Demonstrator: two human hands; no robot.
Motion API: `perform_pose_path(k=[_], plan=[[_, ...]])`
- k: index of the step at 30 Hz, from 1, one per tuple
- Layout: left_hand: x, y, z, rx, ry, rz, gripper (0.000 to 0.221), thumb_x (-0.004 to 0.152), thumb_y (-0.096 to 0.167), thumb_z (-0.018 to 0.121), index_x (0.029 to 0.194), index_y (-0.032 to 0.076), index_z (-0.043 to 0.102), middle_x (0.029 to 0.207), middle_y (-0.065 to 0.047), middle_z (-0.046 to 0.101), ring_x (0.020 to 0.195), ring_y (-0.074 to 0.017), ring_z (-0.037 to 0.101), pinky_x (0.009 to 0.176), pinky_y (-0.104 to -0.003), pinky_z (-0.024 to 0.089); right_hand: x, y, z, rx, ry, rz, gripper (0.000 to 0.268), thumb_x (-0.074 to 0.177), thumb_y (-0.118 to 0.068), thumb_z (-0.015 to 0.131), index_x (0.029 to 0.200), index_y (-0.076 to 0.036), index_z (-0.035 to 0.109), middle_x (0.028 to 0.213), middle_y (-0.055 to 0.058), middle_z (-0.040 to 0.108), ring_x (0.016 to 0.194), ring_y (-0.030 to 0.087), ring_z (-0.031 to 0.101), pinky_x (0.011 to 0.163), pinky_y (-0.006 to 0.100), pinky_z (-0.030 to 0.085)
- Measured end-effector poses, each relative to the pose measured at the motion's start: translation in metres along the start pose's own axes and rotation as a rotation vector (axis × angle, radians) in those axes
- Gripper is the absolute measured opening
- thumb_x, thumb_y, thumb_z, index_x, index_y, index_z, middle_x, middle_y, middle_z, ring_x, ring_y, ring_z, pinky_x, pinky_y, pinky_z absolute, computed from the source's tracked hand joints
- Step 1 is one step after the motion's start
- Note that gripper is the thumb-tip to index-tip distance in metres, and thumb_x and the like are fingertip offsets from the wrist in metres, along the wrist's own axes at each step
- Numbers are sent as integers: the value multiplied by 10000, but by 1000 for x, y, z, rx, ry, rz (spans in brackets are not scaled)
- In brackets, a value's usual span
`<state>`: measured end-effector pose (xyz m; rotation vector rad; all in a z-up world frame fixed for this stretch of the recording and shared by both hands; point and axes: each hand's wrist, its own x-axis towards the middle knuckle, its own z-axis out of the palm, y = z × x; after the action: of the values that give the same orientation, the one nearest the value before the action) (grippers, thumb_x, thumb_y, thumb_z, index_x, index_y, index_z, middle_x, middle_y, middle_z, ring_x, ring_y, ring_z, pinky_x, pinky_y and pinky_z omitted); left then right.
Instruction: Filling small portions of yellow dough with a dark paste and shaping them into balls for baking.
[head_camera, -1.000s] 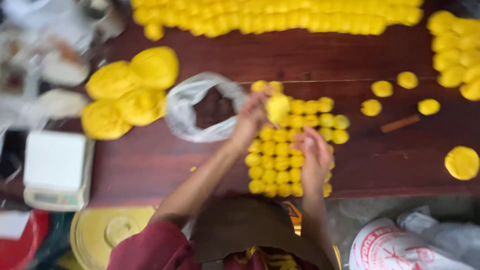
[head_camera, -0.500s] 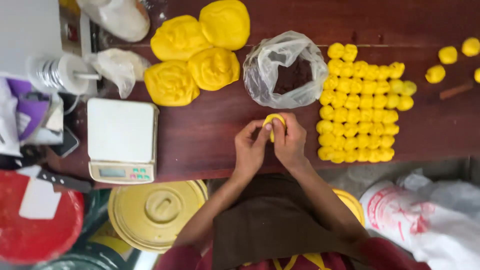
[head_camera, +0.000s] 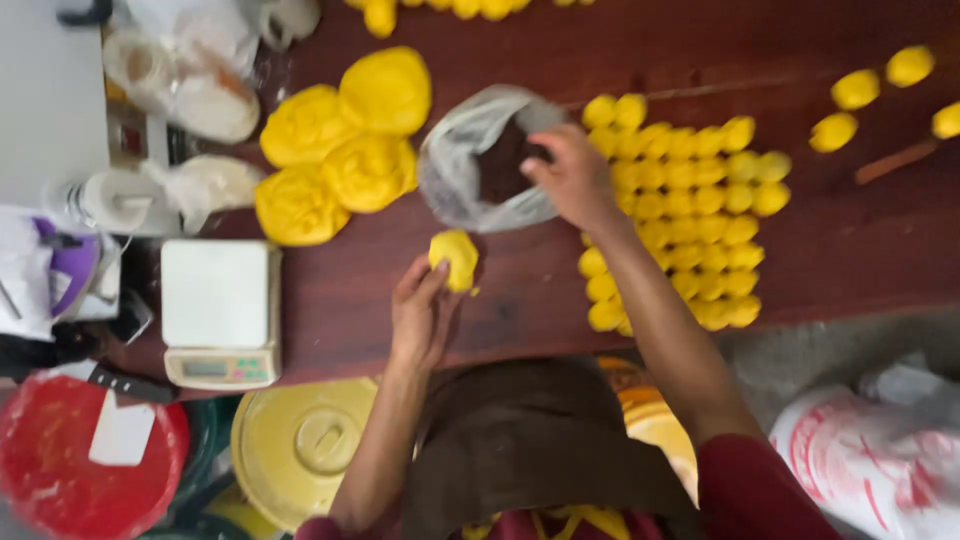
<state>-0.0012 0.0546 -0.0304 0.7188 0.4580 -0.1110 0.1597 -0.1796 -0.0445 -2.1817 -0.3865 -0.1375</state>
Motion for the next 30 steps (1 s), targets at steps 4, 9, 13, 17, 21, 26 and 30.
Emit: perform_pose_path(k=[4, 9, 13, 17, 21, 26, 30], plan=[[-13, -28, 19, 42, 78, -53, 157, 1010, 70, 629, 1153, 19, 666, 1092, -97, 738, 982, -206, 720, 866, -395, 595, 31, 4, -16, -297, -142, -185, 474, 860, -286, 787, 1251, -44, 673, 1274, 157, 644, 1090, 369, 630, 887, 473, 521], [-28, -41, 35, 62, 147, -11, 165, 988, 83, 621, 1124, 14, 684, 1070, -88, 748, 967, -196, 736, 870, -382, 613, 38, 6, -26, -445, -396, -108, 451, 827, -338, 814, 1174, -81, 681, 1248, 148, 607, 1090, 387, 597, 865, 529, 497], [-23, -38, 18, 3, 120, 1, 147, 991, 79, 633, 1118, 23, 679, 1067, -74, 734, 953, -181, 723, 847, -383, 620, 22, -5, -23, -458, -294, -180, 392, 838, -254, 824, 1121, -44, 651, 1159, 155, 615, 1064, 381, 608, 848, 503, 506], [-10, -20, 0, 28, 103, -54, 139, 997, 97, 639, 1109, 25, 677, 1052, -105, 739, 923, -210, 717, 820, -372, 597, -1, -10, -13, -483, -55, -307, 343, 843, -144, 829, 1088, -22, 623, 1076, 151, 613, 992, 365, 617, 825, 474, 515], [5, -3, -21, 3, 43, -94, 152, 982, 117, 629, 1110, 56, 682, 1047, -84, 747, 936, -189, 716, 797, -344, 599, -24, -21, 2, -509, 128, -263, 290, 888, -116, 820, 1079, -39, 616, 1084, 128, 642, 979, 349, 642, 826, 463, 522], [17, 2, -43, -10, -32, -174, 134, 989, 124, 651, 1099, 52, 677, 1055, -57, 715, 956, -169, 698, 798, -354, 611, -41, -49, 19, -464, 179, -132, 274, 906, -106, 830, 1075, -23, 631, 1049, 142, 656, 925, 342, 661, 784, 433, 532], [23, 15, -27, 156, -124, -208, 207, 993, 162, 659, 1148, 28, 683, 1051, -65, 717, 961, -170, 697, 809, -351, 612, -51, -96, 22, -245, 190, -28, 265, 919, -92, 825, 1096, -25, 640, 1033, 133, 666, 841, 277, 681, 723, 373, 546]])
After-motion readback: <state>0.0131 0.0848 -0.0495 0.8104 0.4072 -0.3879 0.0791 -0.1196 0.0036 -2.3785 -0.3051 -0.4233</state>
